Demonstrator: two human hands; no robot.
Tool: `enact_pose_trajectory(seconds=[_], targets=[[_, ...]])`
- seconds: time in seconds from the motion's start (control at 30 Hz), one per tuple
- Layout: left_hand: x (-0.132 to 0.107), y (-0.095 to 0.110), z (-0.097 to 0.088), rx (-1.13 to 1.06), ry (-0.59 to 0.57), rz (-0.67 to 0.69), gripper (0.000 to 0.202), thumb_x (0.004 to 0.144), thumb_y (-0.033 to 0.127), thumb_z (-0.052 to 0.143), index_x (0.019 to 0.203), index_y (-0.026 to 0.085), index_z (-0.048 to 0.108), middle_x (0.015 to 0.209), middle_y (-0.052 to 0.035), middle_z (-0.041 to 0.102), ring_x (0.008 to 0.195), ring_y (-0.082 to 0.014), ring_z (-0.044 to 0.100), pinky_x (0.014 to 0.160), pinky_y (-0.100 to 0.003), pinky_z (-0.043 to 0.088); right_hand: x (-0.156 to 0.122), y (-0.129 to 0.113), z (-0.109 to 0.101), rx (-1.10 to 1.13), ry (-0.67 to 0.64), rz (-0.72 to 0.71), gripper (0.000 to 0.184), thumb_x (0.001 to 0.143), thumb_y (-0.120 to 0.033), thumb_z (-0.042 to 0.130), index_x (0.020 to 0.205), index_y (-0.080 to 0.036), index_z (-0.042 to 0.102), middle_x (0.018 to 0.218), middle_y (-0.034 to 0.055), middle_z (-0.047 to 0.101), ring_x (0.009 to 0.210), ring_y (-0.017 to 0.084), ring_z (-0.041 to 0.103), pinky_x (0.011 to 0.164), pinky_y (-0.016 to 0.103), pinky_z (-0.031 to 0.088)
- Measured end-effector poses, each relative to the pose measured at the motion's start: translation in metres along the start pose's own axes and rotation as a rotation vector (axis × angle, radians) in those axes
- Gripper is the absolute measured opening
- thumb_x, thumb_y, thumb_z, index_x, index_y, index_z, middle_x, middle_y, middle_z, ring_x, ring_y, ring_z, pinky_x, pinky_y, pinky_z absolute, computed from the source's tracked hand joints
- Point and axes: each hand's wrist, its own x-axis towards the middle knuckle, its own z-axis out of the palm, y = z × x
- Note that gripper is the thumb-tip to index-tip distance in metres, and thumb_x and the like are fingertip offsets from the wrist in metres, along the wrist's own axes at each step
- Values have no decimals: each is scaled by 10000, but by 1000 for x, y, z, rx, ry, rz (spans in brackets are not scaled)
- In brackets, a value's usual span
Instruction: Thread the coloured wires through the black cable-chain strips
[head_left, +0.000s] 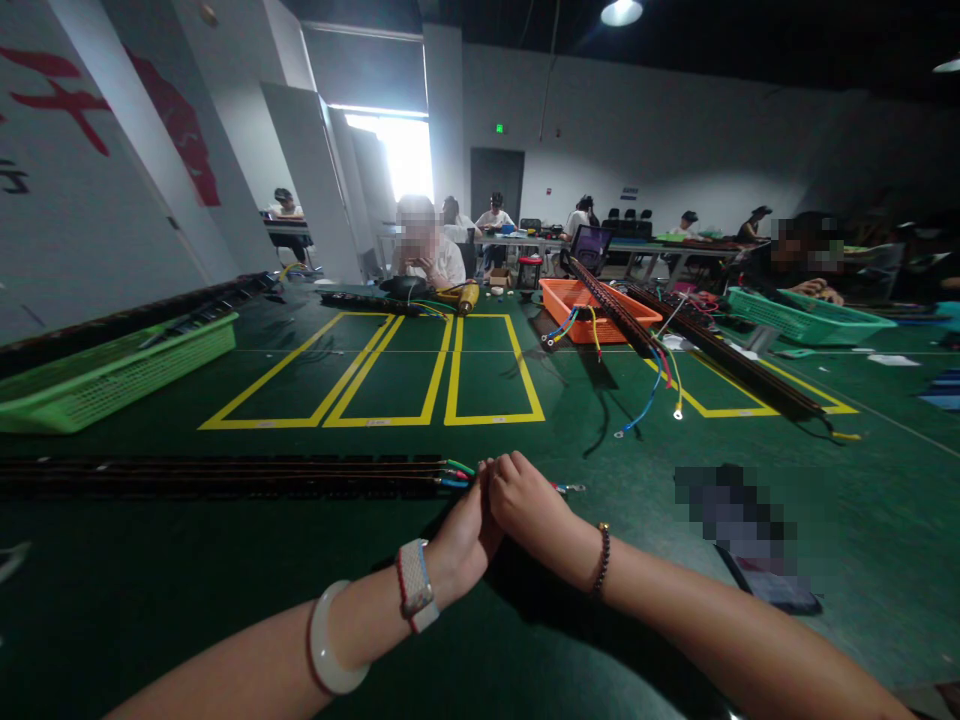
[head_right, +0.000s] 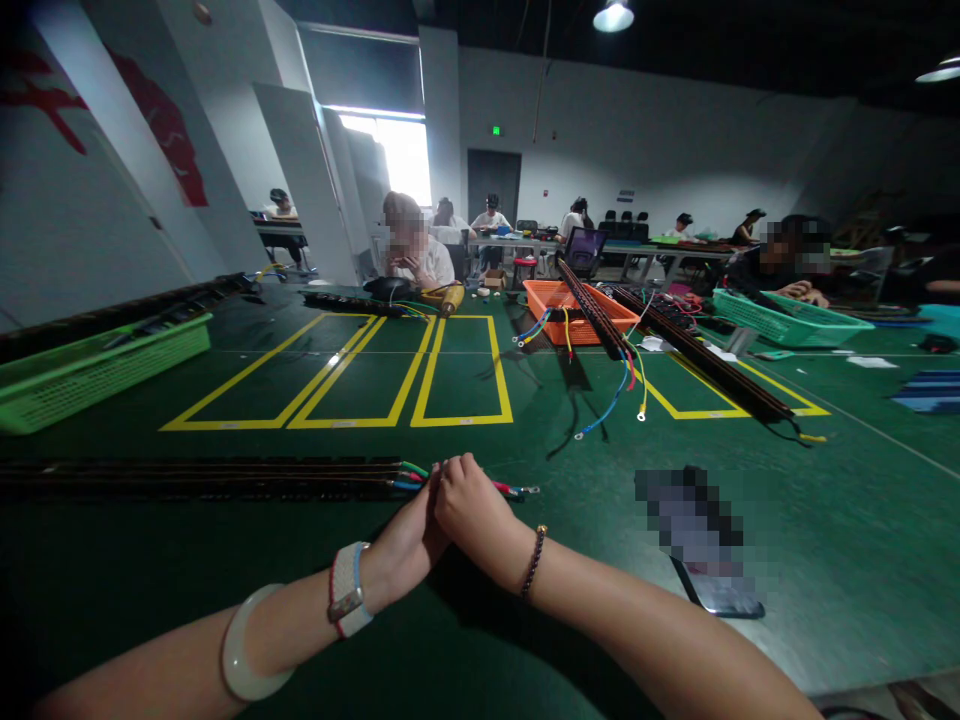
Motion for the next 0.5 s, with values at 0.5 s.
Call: enact_pose_trajectory(seconds=[0.5], targets=[[-3,1,1,111,-70,4,221,877,281,490,798,112,609,810,-75,657,738,-142,617,719,-253,495,-18,53,-29,283,-159,148,198,797,-329,641,784,-131,651,761,91,627,750,232,597,661,318,427]])
